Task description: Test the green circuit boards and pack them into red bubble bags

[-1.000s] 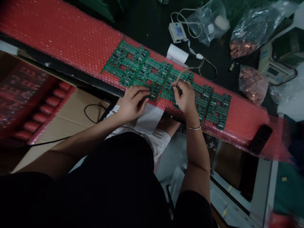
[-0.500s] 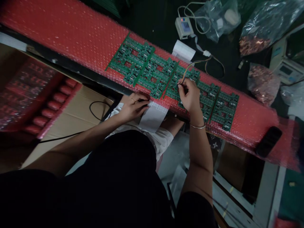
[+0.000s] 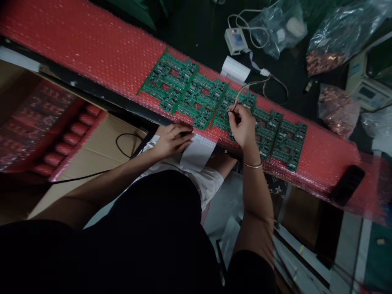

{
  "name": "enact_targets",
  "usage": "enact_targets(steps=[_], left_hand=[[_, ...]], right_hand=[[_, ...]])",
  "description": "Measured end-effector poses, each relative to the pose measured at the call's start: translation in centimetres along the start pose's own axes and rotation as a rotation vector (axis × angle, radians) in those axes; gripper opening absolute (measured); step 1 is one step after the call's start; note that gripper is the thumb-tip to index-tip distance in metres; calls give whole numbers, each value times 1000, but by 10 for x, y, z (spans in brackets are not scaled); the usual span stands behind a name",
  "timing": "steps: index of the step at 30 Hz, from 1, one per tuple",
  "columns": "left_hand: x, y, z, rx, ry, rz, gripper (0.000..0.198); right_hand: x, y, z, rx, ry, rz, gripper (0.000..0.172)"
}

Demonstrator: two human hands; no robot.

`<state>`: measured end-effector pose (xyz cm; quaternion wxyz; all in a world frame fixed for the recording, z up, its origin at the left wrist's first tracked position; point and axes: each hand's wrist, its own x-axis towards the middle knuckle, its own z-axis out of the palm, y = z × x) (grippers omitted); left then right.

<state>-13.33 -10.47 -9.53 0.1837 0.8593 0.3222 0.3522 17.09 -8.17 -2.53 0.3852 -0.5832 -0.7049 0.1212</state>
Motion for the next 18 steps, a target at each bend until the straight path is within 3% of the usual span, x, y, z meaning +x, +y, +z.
enact_targets(steps=[5,14,18], left_hand=[[-11,3,1,49,-69,-43,30],[-10,9,-1,47,-45,9,26],[-6,6,2,32,-35,-61,20]], right_hand=[[0,-3,-1,-14,4,7,21],[4,-11,-3,-46,17,-36,18],[3,-9,-3,-39,34,-27,17]])
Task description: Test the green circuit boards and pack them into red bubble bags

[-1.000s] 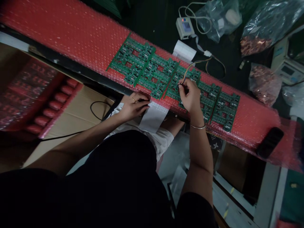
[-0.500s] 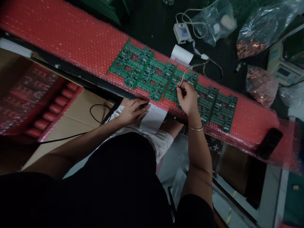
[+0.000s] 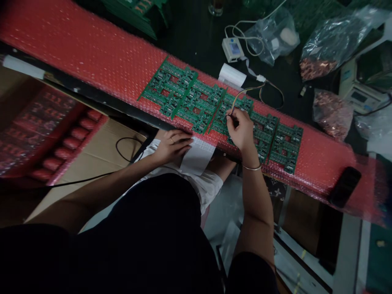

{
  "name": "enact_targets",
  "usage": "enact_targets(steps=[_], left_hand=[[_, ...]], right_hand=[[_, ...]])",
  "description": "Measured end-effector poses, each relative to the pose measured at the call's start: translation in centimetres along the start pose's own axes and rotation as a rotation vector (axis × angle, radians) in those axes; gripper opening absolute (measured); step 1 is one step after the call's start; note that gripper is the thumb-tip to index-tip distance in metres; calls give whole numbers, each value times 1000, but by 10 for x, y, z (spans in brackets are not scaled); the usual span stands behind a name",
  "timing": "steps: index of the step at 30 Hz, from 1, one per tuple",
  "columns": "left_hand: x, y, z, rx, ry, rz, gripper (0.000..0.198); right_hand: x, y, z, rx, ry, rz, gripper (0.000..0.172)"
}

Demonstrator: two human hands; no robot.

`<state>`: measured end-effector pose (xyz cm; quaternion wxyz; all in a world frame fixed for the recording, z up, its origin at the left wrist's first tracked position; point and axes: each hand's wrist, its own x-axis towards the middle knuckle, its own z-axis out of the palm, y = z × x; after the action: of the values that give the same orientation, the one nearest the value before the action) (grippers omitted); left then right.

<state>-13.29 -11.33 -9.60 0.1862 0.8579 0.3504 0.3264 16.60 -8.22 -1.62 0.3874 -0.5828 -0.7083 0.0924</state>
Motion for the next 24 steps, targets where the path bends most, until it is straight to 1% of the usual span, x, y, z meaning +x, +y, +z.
enact_targets(steps=[2,6,11,13,16,18,20,22,24], left_hand=[[3,-2,1,-28,18,-25,19],[7,-4,2,-74,75,-12,16],[8,0,1,-87,46,-73,15],[10,5,-6,-122,54,-65,15],[20,16,-28,-189,91,-36,13],[38,22,-44,-205,117,-56,12],[67,24,-52,-210,109,-78,12],[105,21,-48,-230,58,-48,13],[146,14,-35,-251,-6,20,15]], right_hand=[[-1,3,0,18,35,22,18],[-2,11,2,71,86,60,21],[-5,17,7,137,92,81,21],[-6,18,8,151,95,77,20],[-7,20,9,171,97,92,21],[-7,19,10,181,94,106,21],[-6,17,10,189,102,118,21],[-6,15,10,196,117,127,22],[-6,13,11,204,129,130,21]])
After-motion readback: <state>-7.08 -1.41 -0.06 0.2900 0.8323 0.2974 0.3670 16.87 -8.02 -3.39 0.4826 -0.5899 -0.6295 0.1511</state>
